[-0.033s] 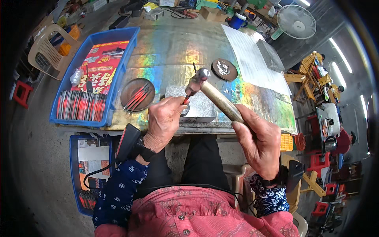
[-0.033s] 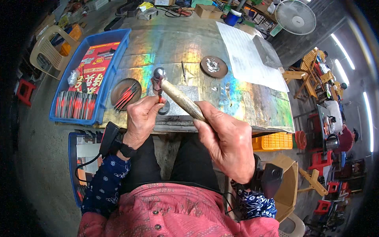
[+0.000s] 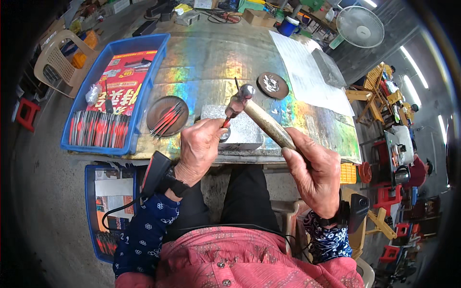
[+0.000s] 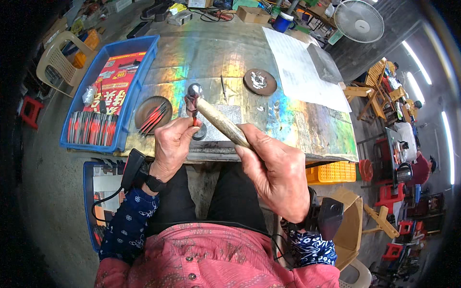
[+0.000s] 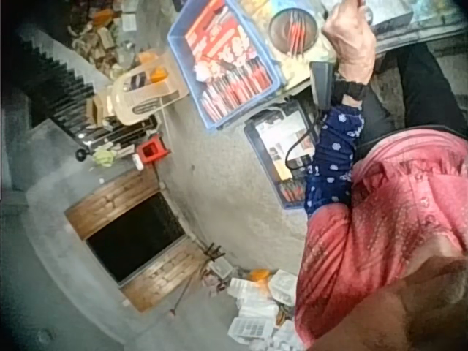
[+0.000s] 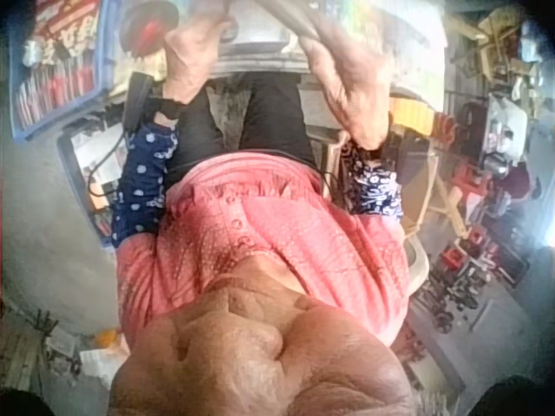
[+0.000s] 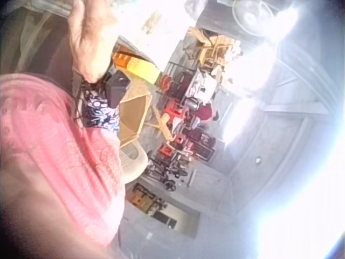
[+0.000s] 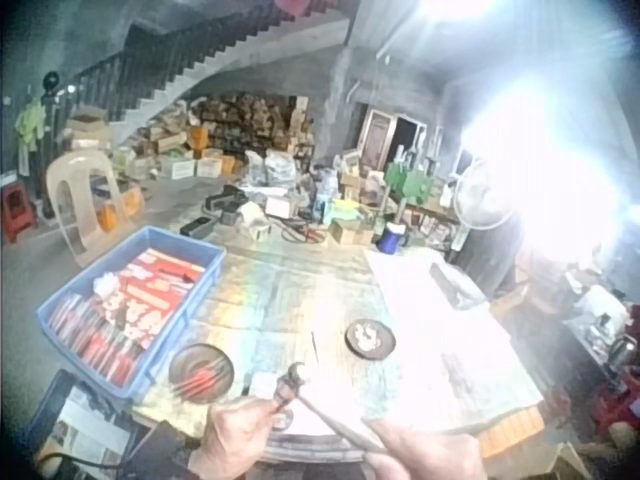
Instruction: The person repeatedly picks up small metal pins, places them on a metal block, and strikes them with a hammer to shape or flatten them. After each strike, the pin is moved aside and a new one is selected from a nearby tray.
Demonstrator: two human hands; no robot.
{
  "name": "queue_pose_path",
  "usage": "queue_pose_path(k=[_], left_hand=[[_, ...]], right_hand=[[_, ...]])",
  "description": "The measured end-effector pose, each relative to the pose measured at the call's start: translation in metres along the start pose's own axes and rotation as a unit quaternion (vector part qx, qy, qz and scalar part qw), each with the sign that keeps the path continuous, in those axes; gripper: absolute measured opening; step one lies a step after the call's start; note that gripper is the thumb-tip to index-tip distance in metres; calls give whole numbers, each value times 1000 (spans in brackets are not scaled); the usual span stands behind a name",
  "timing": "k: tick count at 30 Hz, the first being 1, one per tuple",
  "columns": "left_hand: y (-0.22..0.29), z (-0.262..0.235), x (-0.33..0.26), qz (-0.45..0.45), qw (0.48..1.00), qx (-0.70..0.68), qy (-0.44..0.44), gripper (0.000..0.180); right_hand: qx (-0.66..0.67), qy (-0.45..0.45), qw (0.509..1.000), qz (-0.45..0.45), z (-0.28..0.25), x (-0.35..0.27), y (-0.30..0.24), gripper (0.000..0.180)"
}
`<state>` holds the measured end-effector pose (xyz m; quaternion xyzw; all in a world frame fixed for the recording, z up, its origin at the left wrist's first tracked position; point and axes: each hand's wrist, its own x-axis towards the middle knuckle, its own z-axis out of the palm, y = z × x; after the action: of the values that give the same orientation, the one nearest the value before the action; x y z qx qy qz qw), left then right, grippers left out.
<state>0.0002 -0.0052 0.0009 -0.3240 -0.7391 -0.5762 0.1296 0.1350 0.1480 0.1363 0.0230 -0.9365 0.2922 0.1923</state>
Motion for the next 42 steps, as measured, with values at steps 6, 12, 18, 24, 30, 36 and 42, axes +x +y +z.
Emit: queue_pose_path(k=[6, 12, 18, 24, 30, 36, 42], left_hand=[[0, 0, -1, 0, 1000, -9, -2, 10], [-2, 0, -2, -5, 1000, -13, -3, 11], [-1, 0, -1, 6, 1000, 3, -6, 10], [2, -2, -2, -69, 997, -47, 0, 10], [-9, -24, 6, -196, 924, -327, -7, 17], [-13, -47, -8, -244, 903, -353, 8, 20], [-28, -77, -22, -232, 956, -175, 34, 18]], right_hand=[[-9, 125, 991, -54, -22, 0, -22, 30], [-52, -58, 995, 55, -2, 2, -10, 30], [-6, 38, 999, 19, -2, -6, -5, 26], [-30, 80, 996, -15, 14, -13, 18, 27], [-107, 80, 990, 44, 46, -32, 46, 25], [-186, 115, 976, 24, 81, -41, 65, 38], [-214, 121, 969, 34, 101, -47, 77, 48]])
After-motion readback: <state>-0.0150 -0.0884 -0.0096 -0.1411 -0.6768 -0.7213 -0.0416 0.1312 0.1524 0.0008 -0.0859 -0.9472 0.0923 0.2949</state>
